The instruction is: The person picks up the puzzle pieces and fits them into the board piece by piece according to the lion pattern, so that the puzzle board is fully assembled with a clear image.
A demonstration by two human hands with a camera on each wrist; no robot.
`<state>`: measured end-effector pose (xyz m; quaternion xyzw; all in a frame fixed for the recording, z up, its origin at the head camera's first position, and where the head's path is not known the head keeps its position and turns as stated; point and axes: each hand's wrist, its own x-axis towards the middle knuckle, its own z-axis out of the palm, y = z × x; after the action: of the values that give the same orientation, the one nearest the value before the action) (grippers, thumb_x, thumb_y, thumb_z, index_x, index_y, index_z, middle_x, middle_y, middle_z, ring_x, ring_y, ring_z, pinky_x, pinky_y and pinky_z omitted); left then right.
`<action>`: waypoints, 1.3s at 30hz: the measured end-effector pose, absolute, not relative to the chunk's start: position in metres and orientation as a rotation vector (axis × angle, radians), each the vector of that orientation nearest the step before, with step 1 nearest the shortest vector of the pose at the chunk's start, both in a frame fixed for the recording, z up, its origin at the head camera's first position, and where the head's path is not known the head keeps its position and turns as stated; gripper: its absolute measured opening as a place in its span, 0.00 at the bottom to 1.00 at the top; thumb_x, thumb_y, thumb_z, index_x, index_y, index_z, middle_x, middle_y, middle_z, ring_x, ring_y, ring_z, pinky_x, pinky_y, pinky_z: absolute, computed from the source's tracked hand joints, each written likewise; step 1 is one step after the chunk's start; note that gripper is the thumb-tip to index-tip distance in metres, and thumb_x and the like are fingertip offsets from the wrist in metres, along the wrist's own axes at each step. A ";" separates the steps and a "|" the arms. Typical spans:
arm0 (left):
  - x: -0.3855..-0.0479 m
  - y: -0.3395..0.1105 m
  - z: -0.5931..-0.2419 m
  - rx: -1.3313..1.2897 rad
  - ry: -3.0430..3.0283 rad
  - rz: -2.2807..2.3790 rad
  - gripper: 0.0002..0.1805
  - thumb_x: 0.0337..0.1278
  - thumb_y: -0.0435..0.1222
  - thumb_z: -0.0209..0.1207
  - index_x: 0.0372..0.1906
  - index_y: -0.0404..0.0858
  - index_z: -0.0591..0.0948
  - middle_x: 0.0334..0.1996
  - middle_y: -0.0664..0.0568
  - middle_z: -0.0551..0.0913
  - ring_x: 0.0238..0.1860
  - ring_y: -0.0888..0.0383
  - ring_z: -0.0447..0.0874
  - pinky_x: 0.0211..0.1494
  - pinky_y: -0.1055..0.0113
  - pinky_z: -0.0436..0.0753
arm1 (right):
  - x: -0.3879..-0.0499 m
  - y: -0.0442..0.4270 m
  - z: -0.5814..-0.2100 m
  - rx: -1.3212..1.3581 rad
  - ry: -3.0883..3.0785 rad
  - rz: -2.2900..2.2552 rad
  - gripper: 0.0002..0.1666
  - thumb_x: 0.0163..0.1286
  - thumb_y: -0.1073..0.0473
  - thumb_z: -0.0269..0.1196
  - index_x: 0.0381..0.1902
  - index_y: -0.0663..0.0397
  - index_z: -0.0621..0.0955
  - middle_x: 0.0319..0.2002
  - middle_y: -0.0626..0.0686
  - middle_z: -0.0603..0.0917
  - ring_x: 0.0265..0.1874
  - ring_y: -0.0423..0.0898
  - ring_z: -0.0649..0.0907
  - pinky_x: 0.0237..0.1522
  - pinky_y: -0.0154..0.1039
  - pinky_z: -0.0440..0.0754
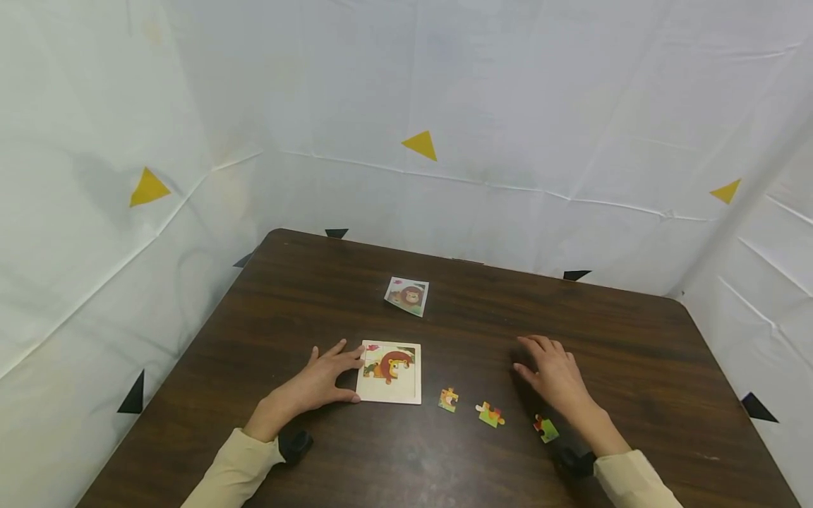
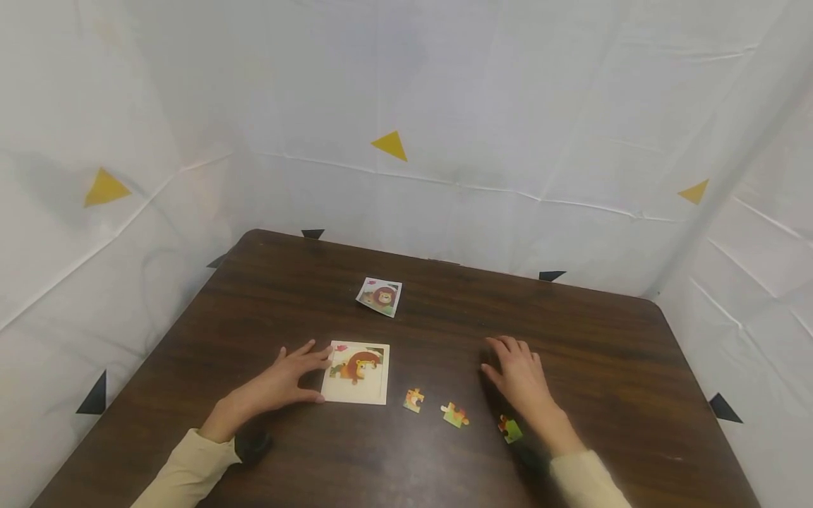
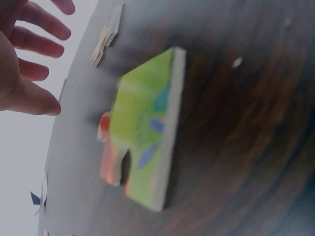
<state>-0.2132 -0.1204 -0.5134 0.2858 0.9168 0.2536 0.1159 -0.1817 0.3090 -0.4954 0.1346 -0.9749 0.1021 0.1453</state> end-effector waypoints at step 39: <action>-0.213 -0.120 -0.512 0.831 2.674 0.764 0.36 0.47 0.47 0.71 0.62 0.37 0.76 0.71 0.47 0.64 0.74 0.39 0.49 0.64 0.27 0.42 | -0.154 0.337 -0.506 0.290 -2.874 0.385 0.24 0.59 0.58 0.71 0.52 0.63 0.80 0.44 0.61 0.82 0.41 0.58 0.79 0.32 0.54 0.78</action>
<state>-0.2133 -0.1200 -0.5124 0.2844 0.9147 0.2613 0.1194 -0.1536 0.3371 -0.5058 0.0990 -0.9798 0.1313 0.1135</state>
